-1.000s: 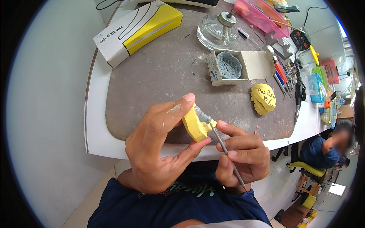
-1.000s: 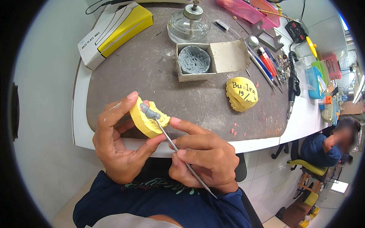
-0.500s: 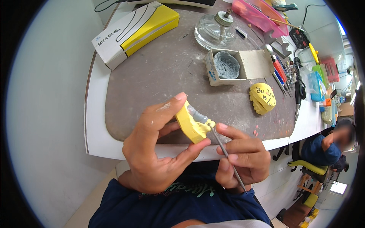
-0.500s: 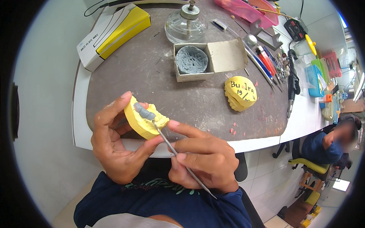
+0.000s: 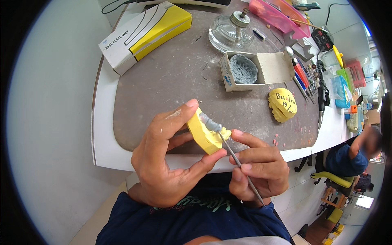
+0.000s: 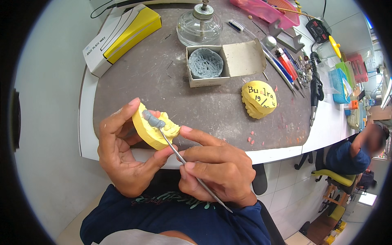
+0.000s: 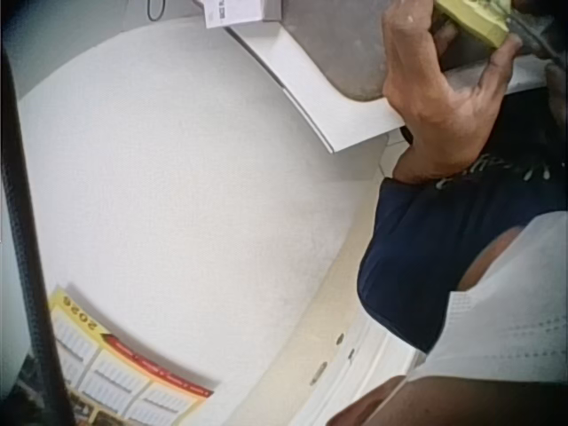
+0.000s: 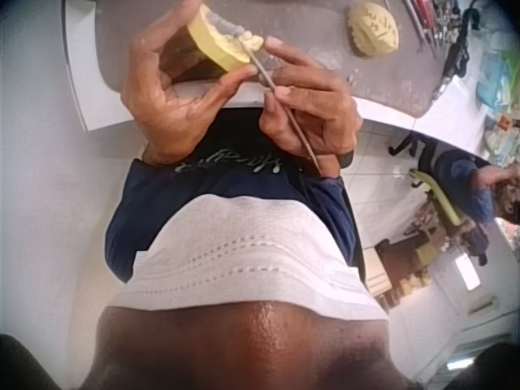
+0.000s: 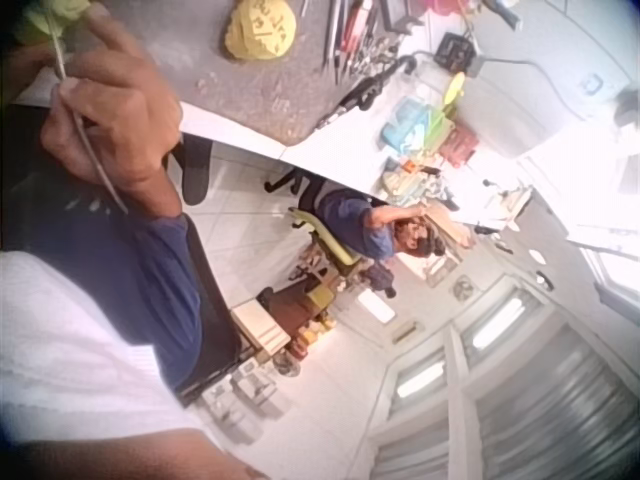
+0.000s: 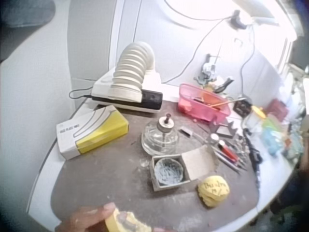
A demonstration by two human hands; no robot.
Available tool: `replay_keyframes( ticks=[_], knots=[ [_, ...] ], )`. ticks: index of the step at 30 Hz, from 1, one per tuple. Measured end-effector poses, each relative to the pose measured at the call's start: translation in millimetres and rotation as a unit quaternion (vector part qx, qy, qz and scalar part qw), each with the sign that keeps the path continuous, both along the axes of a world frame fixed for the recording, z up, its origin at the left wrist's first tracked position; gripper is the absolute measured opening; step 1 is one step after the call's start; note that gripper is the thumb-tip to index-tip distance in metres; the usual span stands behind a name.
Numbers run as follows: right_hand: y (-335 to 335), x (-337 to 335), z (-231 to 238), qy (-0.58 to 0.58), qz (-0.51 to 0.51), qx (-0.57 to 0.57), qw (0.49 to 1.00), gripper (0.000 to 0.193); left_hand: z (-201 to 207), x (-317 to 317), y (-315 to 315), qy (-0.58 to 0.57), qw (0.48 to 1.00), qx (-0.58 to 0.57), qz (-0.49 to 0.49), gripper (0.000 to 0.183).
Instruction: The person uses a metal sculpting tool to shape and smooth gray wax on a yellow dental cast. They repeatedly apply and refine the wax on the upper and lower jaw models, occasionally joining the two halves to check the fit.
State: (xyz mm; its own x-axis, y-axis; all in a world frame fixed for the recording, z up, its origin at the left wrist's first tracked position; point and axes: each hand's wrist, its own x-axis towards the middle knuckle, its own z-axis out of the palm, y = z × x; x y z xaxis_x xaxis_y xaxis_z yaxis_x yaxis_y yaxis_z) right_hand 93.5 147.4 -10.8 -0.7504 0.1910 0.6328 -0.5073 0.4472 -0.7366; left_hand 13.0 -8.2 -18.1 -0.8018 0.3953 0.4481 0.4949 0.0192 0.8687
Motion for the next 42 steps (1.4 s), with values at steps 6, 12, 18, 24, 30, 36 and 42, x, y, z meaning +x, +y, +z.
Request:
replay_keyframes(
  ticks=[6, 12, 18, 24, 30, 36, 42],
  knots=[
    [-0.1, 1.5, 0.2, -0.010, -0.005, 0.002, 1.000, 0.030, -0.6, -0.1, 0.3, 0.004, 1.000, 0.004, 0.002, 0.082],
    [0.4, 0.4, -2.2, -0.006, -0.006, 0.002, 1.000, 0.030, -1.4, -0.2, 1.3, 0.006, 1.000, 0.006, 0.004, 0.082],
    [0.0, 0.4, -1.3, -0.007, -0.005, 0.002, 1.000, 0.029, -2.3, -1.2, 0.9, 0.013, 1.000, 0.009, 0.001, 0.082],
    [1.3, 0.0, 0.2, -0.008, 0.001, 0.013, 1.000, 0.030, -2.3, -0.8, 0.6, 0.016, 1.000, 0.005, 0.003, 0.081],
    [-1.9, 0.1, -0.6, -0.002, -0.013, -0.018, 1.000, 0.029, -2.3, -0.6, 1.5, 0.017, 1.000, 0.006, 0.005, 0.081],
    [-2.0, -0.8, 1.4, 0.000, -0.007, -0.015, 1.000, 0.030, -0.5, 0.2, 1.1, 0.008, 1.000, -0.003, 0.010, 0.082],
    [-3.5, -0.4, 0.4, 0.000, -0.028, -0.001, 1.000, 0.029, -0.5, 0.8, 0.8, 0.010, 1.000, -0.006, 0.010, 0.082]
  ],
)
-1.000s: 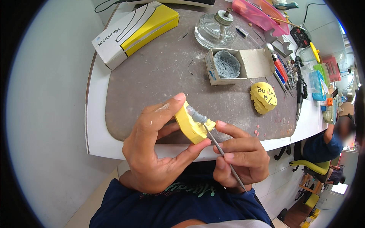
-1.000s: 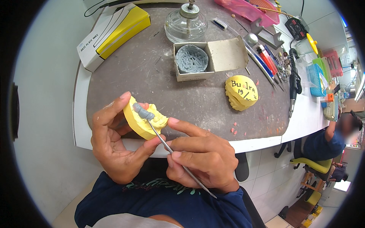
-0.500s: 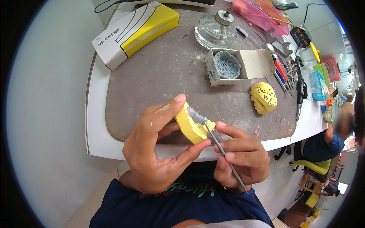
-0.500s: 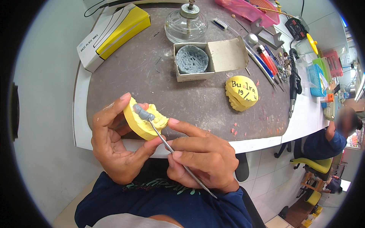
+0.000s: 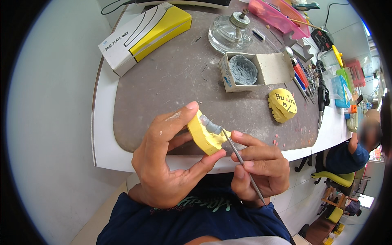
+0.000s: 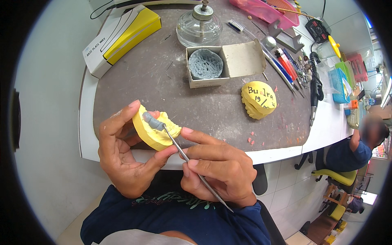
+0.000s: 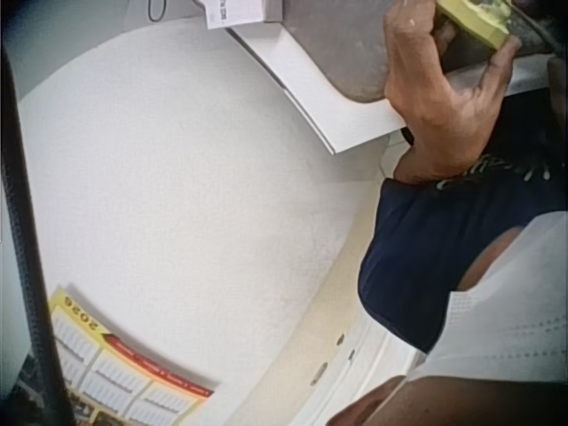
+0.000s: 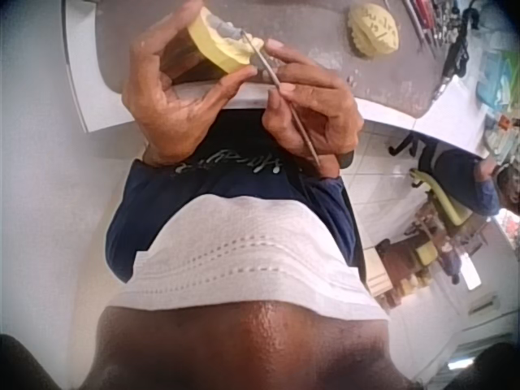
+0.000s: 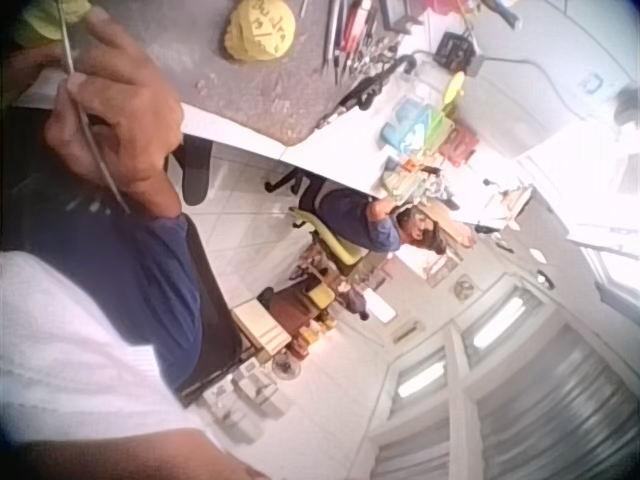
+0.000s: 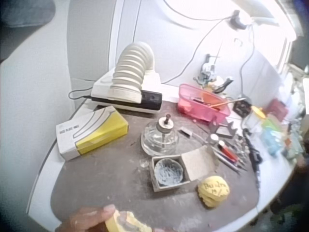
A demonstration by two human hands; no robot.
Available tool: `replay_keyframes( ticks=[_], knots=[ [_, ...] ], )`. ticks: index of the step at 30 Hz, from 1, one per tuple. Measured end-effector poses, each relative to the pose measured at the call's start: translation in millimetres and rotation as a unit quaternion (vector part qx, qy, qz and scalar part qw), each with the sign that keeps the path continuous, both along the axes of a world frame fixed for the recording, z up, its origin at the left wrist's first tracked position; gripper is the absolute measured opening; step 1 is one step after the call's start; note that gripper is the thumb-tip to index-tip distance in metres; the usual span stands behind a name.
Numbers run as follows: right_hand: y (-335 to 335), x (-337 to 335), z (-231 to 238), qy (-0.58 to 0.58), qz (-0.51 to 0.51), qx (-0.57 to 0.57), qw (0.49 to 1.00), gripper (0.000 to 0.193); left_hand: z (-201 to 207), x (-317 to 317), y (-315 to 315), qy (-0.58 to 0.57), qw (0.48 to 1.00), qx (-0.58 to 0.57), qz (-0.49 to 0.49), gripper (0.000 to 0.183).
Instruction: The person uses a metal sculpting tool to shape and smooth gray wax on a yellow dental cast. They repeatedly apply and refine the wax on the upper and lower jaw models, occasionally joining the two halves to check the fit.
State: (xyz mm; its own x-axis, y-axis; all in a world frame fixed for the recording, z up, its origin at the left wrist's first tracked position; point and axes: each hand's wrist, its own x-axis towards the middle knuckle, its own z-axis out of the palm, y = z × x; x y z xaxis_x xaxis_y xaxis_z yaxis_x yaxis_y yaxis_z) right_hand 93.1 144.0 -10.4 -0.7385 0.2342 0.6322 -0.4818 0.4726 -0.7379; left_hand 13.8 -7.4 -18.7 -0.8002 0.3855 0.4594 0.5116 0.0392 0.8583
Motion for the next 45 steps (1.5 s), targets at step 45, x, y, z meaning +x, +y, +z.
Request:
replay_keyframes(
  ticks=[45],
  knots=[
    [-1, -2, 5, 0.004, 0.028, -0.004, 1.000, 0.031, 4, 1, 2, -0.087, 0.993, 0.083, -0.008, 0.073]
  ],
)
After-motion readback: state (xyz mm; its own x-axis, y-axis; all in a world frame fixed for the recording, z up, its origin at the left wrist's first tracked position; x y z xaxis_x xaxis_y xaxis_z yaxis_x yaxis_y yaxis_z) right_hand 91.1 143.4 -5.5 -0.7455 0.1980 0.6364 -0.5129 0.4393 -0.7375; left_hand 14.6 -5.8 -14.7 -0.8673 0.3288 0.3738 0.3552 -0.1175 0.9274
